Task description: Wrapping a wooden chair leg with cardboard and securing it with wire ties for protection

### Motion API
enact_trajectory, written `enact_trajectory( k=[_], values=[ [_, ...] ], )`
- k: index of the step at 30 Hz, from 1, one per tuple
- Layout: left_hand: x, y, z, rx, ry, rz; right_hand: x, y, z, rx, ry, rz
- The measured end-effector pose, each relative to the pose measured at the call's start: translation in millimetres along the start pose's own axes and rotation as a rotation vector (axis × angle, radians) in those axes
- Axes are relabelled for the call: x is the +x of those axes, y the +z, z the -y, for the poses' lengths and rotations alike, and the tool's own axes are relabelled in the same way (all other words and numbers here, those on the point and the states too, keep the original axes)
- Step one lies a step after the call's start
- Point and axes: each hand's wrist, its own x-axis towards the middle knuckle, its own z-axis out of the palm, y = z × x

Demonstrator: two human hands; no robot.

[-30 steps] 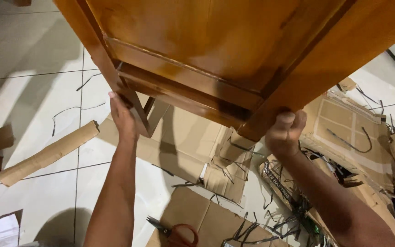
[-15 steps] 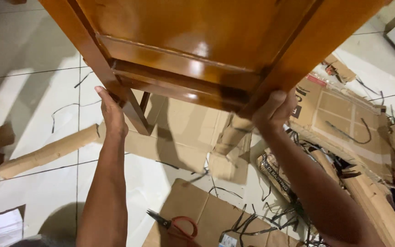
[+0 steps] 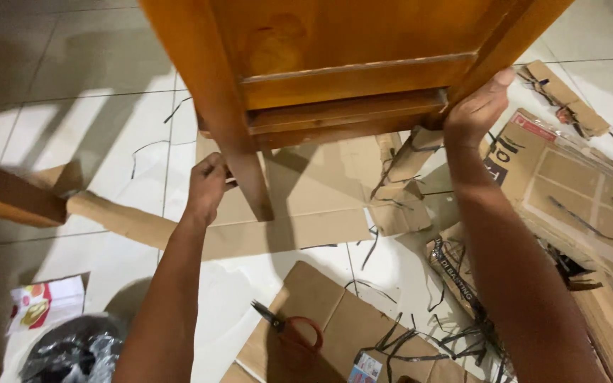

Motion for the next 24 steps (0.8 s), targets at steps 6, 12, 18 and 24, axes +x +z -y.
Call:
enact_trajectory(
  k=[6,12,18,24],
  values=[
    [-51.4,-10.3,-42.9,0.101,-0.095,0.262,15.6,-15.1,18.6,0.185,-0.059,0.254],
    [-62.9,-19.4,-50.4,0.221,-0.114,0.366,3.9,-29.6,46.0,0.228,-0.146,0.400],
    [-67.5,-23.8,-42.0,0.193,-0.078,0.401,-53.6,-46.0,25.1,-0.242,-0.039,0.561],
    [-67.9,-24.6,-37.5,0.170,0.004,0.499,-53.3,-61.0,27.3,-0.299,-0.014,0.649]
  ],
)
